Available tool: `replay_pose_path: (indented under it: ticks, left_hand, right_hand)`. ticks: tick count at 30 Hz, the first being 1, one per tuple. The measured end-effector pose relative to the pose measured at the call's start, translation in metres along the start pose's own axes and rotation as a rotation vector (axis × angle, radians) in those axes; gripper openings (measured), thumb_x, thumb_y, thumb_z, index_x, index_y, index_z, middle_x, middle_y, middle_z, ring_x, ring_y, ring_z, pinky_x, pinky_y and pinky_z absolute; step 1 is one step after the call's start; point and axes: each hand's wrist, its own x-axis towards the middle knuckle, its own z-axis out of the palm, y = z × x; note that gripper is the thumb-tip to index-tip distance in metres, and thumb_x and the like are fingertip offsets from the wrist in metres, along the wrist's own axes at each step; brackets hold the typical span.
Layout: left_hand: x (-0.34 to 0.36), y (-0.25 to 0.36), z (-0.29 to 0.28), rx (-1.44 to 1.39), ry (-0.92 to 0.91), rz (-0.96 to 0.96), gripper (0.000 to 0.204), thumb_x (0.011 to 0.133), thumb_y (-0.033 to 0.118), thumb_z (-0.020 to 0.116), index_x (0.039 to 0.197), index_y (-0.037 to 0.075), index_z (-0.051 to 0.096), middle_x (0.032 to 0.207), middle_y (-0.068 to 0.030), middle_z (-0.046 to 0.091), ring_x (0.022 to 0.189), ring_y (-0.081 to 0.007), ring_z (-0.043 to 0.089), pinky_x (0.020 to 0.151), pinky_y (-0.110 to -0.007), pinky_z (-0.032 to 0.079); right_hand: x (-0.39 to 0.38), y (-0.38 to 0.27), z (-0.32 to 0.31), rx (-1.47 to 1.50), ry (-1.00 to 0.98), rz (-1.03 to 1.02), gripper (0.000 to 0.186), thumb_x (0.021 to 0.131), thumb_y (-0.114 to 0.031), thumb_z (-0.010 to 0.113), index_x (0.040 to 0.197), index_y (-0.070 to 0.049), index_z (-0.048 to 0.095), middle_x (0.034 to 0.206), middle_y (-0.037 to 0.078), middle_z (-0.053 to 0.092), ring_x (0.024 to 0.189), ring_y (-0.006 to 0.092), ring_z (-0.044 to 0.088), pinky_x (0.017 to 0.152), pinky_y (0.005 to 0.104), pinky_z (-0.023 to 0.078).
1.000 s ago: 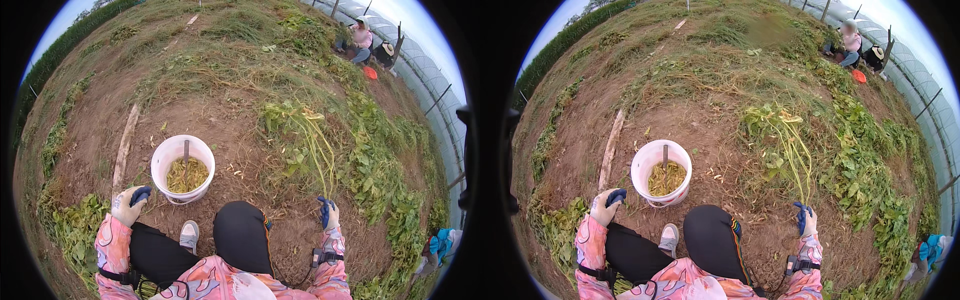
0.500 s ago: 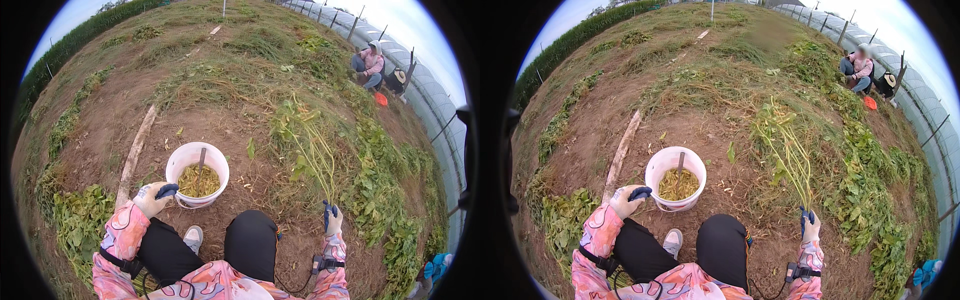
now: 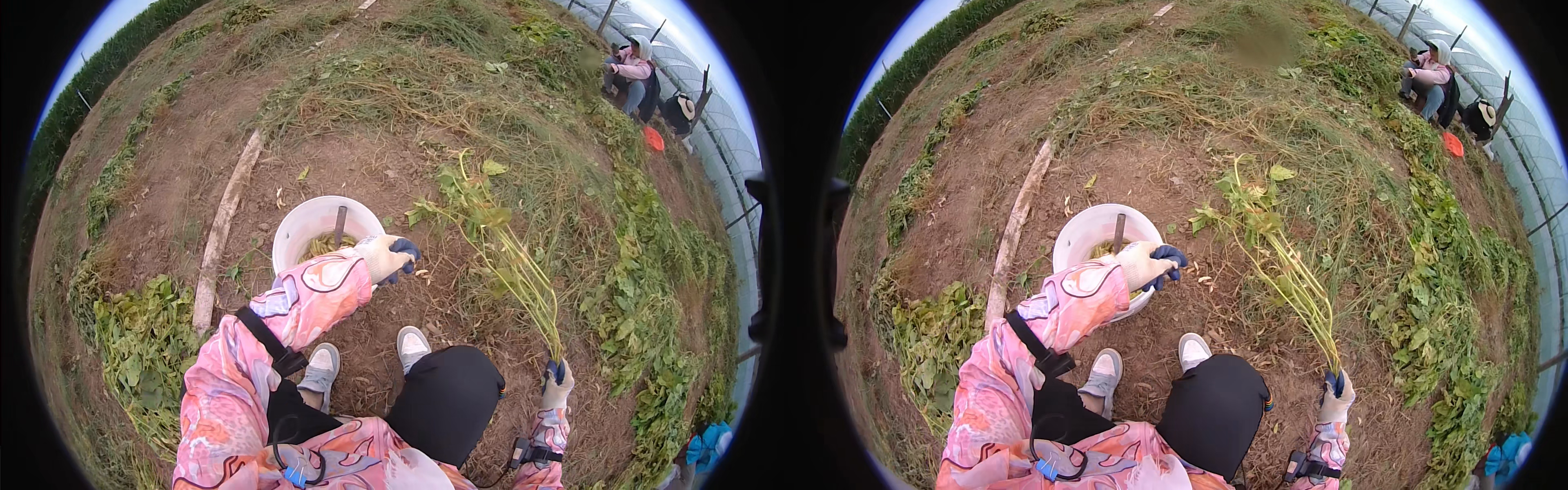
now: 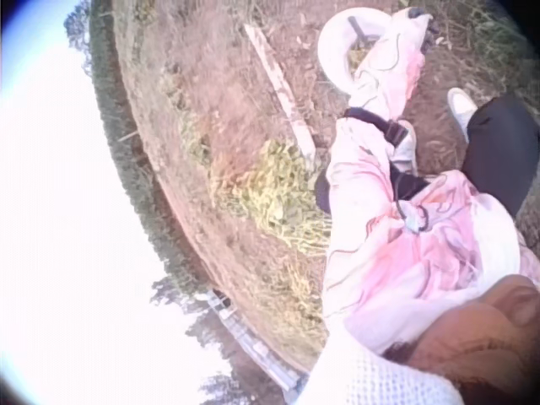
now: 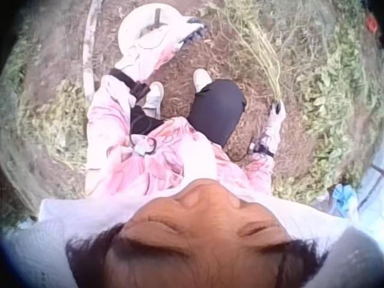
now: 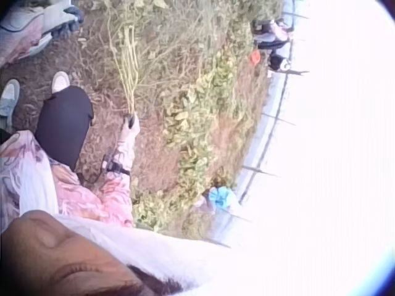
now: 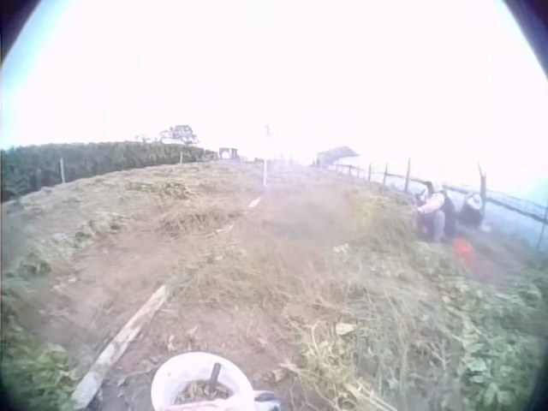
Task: The person sits on the ground in a field and picks green vegetables from a pile of vines, placing them into a white bucket. The person handles the vines and vegetables by hand, repeatedly picking and depositing them into the bucket.
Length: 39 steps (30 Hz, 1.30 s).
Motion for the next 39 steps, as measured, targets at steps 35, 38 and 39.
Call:
replay_pose_path:
  ticks: [35,38,39]
  left_hand:
    - [0.078,-0.062,0.109,-0.579,0.227,-0.091,0.012,0.086,0.013,0.058,0.085,0.003,0.063,0.063,-0.0045,0.062,0.044,-0.0087,0.047,0.04,-0.023,0.035]
    - [0.075,-0.063,0.111,-0.809,0.244,-0.115,0.014,0.085,0.018,0.059,0.084,0.005,0.064,0.065,-0.0048,0.064,0.049,-0.0104,0.051,0.046,-0.025,0.039]
    - [0.078,-0.068,0.113,-0.774,0.289,-0.126,0.015,0.084,0.02,0.06,0.084,0.007,0.066,0.067,-0.0053,0.065,0.055,-0.0123,0.055,0.053,-0.028,0.042]
  right_hand:
    - [0.001,0.007,0.012,-0.207,-0.312,0.054,0.038,0.077,-0.001,0.064,0.114,-0.003,0.058,0.099,0.015,0.066,0.091,0.025,0.066,0.08,0.0312,0.05]
    - [0.001,-0.003,0.014,-0.202,-0.289,0.012,0.037,0.077,0.001,0.064,0.114,-0.001,0.058,0.099,0.014,0.067,0.091,0.0234,0.066,0.081,0.0308,0.05]
    - [0.002,-0.01,0.016,-0.206,-0.291,0.0,0.037,0.077,0.001,0.064,0.114,-0.001,0.058,0.099,0.014,0.067,0.091,0.0226,0.066,0.081,0.0305,0.05]
